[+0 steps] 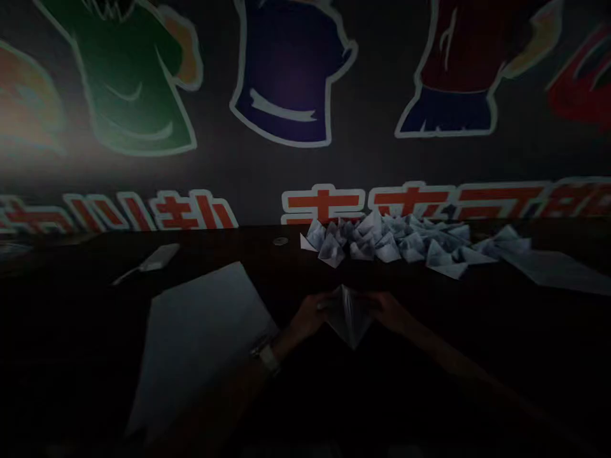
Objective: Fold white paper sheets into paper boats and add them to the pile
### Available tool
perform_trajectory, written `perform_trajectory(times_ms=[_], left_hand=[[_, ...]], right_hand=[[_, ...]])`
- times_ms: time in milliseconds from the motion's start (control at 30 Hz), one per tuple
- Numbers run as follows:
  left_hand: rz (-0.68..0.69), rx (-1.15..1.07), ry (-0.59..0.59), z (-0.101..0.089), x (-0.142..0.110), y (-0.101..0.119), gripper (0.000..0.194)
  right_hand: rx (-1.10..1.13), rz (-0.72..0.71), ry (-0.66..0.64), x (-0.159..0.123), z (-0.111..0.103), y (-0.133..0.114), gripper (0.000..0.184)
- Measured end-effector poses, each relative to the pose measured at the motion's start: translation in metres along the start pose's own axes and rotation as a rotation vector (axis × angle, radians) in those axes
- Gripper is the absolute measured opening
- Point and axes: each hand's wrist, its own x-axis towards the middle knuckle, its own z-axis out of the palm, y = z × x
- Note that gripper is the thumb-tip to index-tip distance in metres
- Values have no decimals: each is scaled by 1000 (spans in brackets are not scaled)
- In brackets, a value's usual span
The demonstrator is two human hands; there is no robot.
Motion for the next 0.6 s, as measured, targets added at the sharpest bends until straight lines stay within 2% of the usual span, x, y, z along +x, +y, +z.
perform_trajectory(times_ms=[167,400,600], left_hand=[[4,13,93,4,3,-4,45],[57,4,135,4,5,-7,47],[129,-46,159,2,6,-3,53]], right_hand=[[35,-67,111,1,2,3,39],[65,-70,109,2,4,8,39],[158,-103,153,3,4,10,52]])
